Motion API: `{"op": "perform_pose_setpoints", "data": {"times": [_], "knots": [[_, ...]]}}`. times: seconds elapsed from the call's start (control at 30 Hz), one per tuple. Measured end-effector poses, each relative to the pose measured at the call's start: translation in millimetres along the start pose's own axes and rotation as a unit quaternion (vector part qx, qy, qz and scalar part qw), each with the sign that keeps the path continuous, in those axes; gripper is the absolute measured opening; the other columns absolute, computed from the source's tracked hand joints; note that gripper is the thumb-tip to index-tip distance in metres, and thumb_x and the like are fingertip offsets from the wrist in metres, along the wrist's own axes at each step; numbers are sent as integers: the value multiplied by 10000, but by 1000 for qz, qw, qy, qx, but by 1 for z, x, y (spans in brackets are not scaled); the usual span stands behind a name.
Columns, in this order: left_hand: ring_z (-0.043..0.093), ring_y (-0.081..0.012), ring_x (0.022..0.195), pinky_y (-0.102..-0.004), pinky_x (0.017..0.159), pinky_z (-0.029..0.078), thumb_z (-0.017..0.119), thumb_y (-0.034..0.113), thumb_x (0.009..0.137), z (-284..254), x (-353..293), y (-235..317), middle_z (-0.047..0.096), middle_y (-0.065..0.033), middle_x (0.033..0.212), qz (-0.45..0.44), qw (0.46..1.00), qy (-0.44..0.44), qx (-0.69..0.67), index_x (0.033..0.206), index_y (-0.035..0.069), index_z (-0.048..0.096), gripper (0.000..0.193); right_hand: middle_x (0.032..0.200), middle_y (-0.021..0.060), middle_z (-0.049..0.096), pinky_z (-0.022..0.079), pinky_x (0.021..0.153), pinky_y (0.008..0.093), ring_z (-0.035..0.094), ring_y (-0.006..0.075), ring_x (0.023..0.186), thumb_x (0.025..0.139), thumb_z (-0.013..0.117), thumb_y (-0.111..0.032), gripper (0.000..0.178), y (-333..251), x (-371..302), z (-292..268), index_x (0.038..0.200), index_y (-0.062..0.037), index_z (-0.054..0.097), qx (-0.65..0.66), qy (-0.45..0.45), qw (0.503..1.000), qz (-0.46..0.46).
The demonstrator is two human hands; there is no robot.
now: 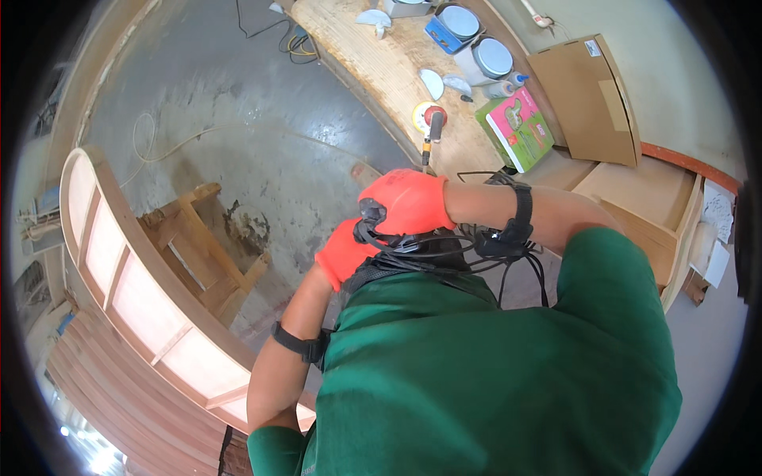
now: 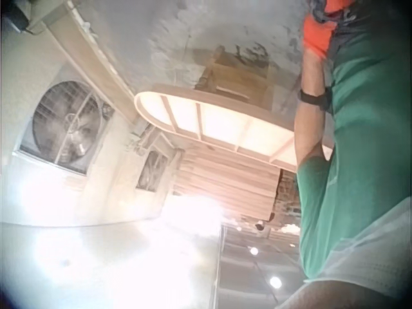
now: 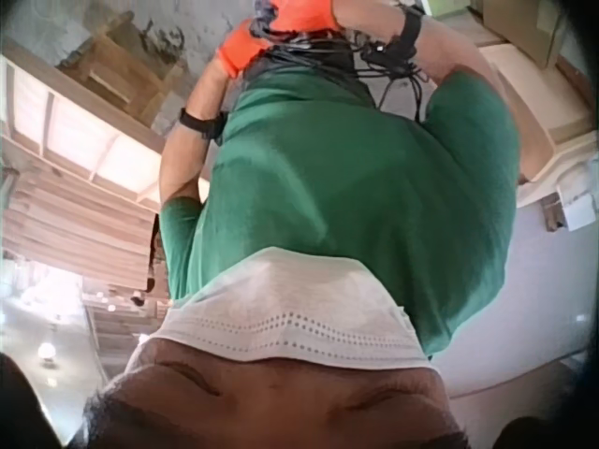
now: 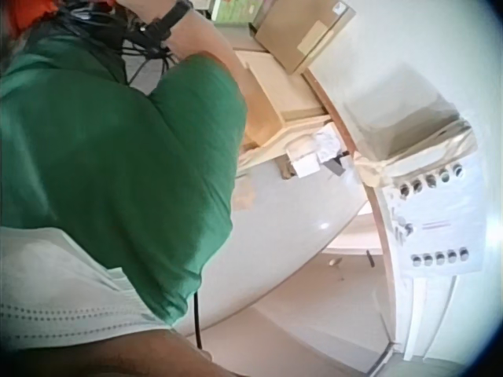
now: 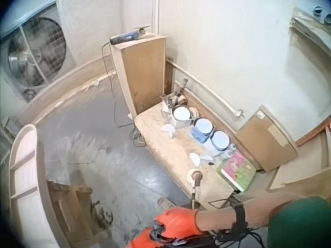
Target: Sanding the surfaces and edges of a large wooden frame structure using sandpaper and a power sander.
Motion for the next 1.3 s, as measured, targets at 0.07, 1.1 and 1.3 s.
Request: {"op": "perform_pose_setpoints", "data": {"times": [0.07, 1.1, 1.3], "knots": [[626, -131, 942, -309, 872, 507, 670, 51, 821, 6, 0, -2, 707, -42, 1044, 22, 998, 11, -60, 1205, -16, 635, 391, 999, 185, 672, 492, 841, 437, 627, 380, 949, 748, 662, -222, 370, -2, 0, -6, 1085, -69, 646, 36, -59, 997, 19], [420, -353, 1342, -452, 1109, 349, 801, 231, 751, 36, -3, 26, 482, -185, 1417, 99, 979, 18, 178, 1396, 94, 514, 720, 1461, 191, 450, 401, 1081, 412, 487, 352, 1293, 791, 702, -309, 775, 72, -63, -6, 1458, -72, 387, 70, -44, 996, 18], [471, -418, 1260, -510, 1067, 358, 787, 218, 663, 47, -1, 41, 563, -159, 1317, 222, 910, -22, 348, 1159, 117, 678, 518, 1365, 167, 485, 442, 1017, 429, 534, 361, 1207, 754, 734, -263, 833, 83, -72, 6, 1477, -128, 343, -52, -156, 982, 95]]}}
Point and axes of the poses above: each hand's wrist, its own x-axis towards the middle knuckle, its own z-axis out of the palm, y = z × x, the point moved 1 cm from there along x, towards the middle knuckle
